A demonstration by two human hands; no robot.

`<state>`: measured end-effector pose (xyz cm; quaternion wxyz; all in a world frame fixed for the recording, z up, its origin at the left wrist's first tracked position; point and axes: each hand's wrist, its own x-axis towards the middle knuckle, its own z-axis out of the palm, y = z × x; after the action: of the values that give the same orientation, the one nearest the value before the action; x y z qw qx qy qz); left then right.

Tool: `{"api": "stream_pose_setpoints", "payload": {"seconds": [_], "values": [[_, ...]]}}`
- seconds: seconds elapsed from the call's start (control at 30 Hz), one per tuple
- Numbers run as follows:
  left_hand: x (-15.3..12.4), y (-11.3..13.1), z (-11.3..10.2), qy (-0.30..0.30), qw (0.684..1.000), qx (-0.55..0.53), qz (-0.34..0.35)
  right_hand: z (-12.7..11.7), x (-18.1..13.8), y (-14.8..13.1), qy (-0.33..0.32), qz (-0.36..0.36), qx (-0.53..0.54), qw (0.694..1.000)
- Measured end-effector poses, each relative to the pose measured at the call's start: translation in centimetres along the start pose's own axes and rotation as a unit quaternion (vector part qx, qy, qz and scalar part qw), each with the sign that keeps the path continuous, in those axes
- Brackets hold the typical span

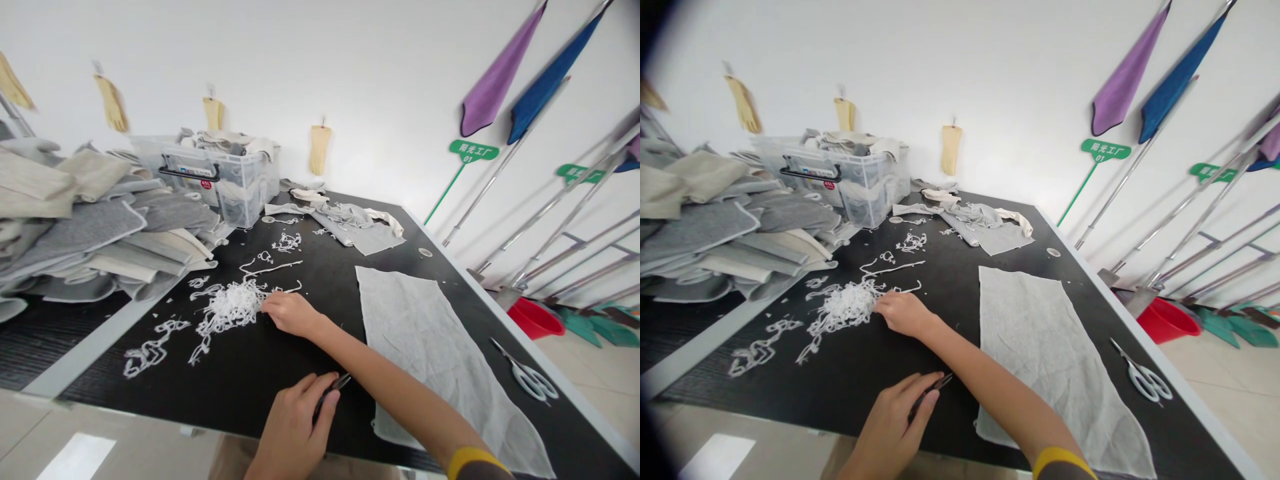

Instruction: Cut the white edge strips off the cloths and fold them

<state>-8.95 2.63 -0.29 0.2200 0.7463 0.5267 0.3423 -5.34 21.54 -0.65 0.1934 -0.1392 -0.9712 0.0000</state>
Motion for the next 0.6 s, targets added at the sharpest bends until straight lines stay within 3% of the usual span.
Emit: {"api": "stream_pose_setpoints", "payload": {"seconds": [0.4,0.6], "values": [[-0.1,-0.1,0.2,-0.007,1.0,0.013,-0.007,-2.9,-2.3,-0.4,-0.003,-0.021,0.006,1.0],[-0.2,0.1,0.1,0.008,1.0,0.029,-0.001,-4.2,-2.9,0.3,0.032,0.05,-0.024,0.998]]}}
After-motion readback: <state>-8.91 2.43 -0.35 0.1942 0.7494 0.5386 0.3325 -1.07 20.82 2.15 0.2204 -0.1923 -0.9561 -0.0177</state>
